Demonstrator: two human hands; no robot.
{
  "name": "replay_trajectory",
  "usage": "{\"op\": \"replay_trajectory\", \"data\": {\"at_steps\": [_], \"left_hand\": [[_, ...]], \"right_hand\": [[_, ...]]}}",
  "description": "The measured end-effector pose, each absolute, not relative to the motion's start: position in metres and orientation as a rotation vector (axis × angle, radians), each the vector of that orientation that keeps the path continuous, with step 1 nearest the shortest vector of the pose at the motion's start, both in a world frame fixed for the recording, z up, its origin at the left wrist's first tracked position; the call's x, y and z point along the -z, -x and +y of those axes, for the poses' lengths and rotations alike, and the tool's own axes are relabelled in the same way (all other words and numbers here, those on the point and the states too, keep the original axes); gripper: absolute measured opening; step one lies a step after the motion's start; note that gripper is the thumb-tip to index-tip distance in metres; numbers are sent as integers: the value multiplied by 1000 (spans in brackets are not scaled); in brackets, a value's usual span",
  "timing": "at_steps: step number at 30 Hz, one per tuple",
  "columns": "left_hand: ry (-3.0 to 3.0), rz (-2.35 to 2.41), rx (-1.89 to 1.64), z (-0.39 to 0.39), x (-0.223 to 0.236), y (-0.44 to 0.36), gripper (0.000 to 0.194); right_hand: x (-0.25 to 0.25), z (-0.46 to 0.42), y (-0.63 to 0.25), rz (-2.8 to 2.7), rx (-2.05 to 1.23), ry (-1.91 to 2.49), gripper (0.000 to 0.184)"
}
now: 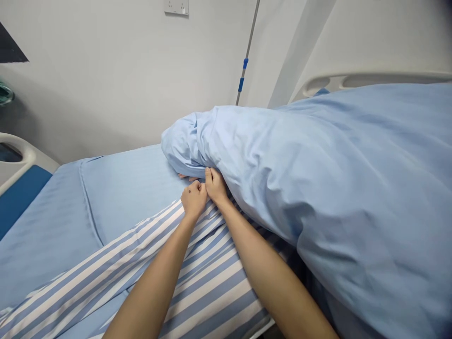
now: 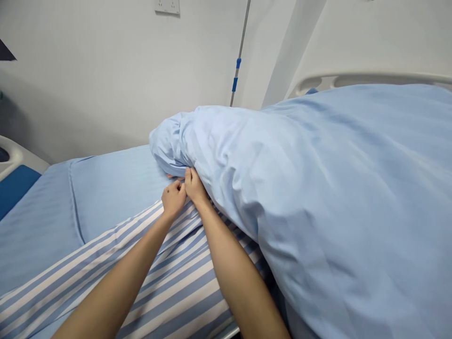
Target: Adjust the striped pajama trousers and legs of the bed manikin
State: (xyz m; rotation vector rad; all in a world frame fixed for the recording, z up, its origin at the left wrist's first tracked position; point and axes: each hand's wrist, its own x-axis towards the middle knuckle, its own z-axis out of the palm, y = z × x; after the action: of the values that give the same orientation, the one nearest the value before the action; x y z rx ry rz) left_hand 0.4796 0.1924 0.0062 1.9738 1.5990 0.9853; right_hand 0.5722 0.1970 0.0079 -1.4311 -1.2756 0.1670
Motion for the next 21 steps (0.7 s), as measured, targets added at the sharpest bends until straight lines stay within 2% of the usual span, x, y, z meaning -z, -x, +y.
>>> {"op": "replay_trajectory", "data": {"at_steps": [6, 10, 15, 21], "left_hand": [[-1952, 1512, -1004, 195, -8, -479, 27], [-1895, 1519, -1011, 191, -9, -440, 28], [-1836, 1784, -990, 165, -2, -291, 30], [-1721, 2360, -718, 122, 13, -94, 33]], "right_hand": [[2, 204, -574, -1280, -277, 1419, 34], [-4, 199, -571, -1334, -299, 1397, 33], [1, 199, -571, -1377, -256, 1410, 33], [9, 200, -568, -1439, -112, 1554, 34]]}}
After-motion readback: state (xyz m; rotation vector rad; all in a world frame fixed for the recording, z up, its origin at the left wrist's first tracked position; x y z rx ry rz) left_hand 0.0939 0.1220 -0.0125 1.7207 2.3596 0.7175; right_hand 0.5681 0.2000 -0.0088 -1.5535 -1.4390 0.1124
